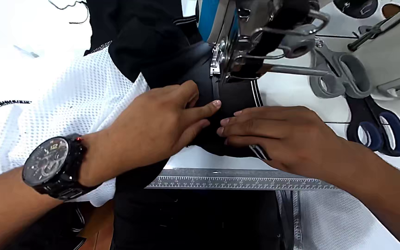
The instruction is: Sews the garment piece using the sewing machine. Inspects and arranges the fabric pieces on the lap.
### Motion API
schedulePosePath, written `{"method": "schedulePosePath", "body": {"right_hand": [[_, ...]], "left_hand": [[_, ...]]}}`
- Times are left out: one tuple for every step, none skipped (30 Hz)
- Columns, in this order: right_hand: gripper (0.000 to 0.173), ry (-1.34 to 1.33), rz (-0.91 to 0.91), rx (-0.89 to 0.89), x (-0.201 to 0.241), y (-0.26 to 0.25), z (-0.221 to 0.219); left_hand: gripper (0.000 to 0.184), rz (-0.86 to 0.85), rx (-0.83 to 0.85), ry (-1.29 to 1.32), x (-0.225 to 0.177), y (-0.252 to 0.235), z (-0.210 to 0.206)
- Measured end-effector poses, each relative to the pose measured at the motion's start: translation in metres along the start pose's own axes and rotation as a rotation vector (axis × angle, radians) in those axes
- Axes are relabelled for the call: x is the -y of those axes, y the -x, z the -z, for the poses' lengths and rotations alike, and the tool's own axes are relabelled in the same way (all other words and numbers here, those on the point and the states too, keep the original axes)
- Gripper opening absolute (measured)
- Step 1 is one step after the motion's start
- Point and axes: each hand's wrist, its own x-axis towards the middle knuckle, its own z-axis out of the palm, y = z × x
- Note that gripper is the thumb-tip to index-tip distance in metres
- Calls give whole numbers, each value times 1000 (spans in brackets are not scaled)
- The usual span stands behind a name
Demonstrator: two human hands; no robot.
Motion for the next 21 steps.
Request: {"method": "schedulePosePath", "body": {"right_hand": [[23,12,-3,1,-3,-2,0],[23,30,-5,1,-5,-3,0],[23,49,-9,-1,-8,-4,0],[24,69,-13,-3,-11,-6,-1],[24,85,-20,-4,-13,-7,-1],[24,98,-29,-2,-16,-9,-1],[24,105,-39,0,-19,-10,-1],[24,110,-52,-2,-22,-12,-1],[24,125,-71,-8,-24,-13,-2],[24,145,-93,-23,-26,-14,-3],[25,159,-116,-37,-28,-15,-4],[24,165,-137,-48,-28,-15,-5],[25,165,-157,-49,-27,-15,-6],[25,169,-180,-41,-26,-14,-6],[26,167,-205,-26,-24,-13,-5],[28,147,-237,-10,-22,-13,-4],[29,109,-282,0,-18,-14,-2],[32,64,-336,3,-12,-16,1],[39,13,-392,0,-5,-19,3],[44,-29,-446,-28,4,-24,5],[45,-39,-497,-85,17,-32,3]], "left_hand": [[42,-11,-19,-1,5,-2,0],[43,-21,-41,-11,9,-4,-1],[43,-31,-59,-19,14,-6,-2],[43,-38,-72,-26,18,-8,-3],[43,-41,-74,-24,22,-11,-3],[43,-42,-68,-24,26,-13,-3],[43,-41,-58,-23,31,-16,-2],[43,-42,-55,-21,35,-18,-2],[42,-49,-60,-18,40,-21,0],[40,-70,-77,-7,44,-23,0],[39,-100,-99,6,49,-25,0],[38,-125,-113,20,53,-26,0],[38,-141,-125,35,56,-26,1],[38,-145,-152,33,58,-26,2],[40,-136,-190,26,59,-27,4],[42,-107,-233,7,61,-28,9],[43,-58,-275,-10,65,-30,15],[43,0,-312,-23,71,-35,22],[42,69,-333,-37,79,-41,28],[40,154,-313,-42,88,-47,34],[39,248,-250,-56,97,-52,39]]}}
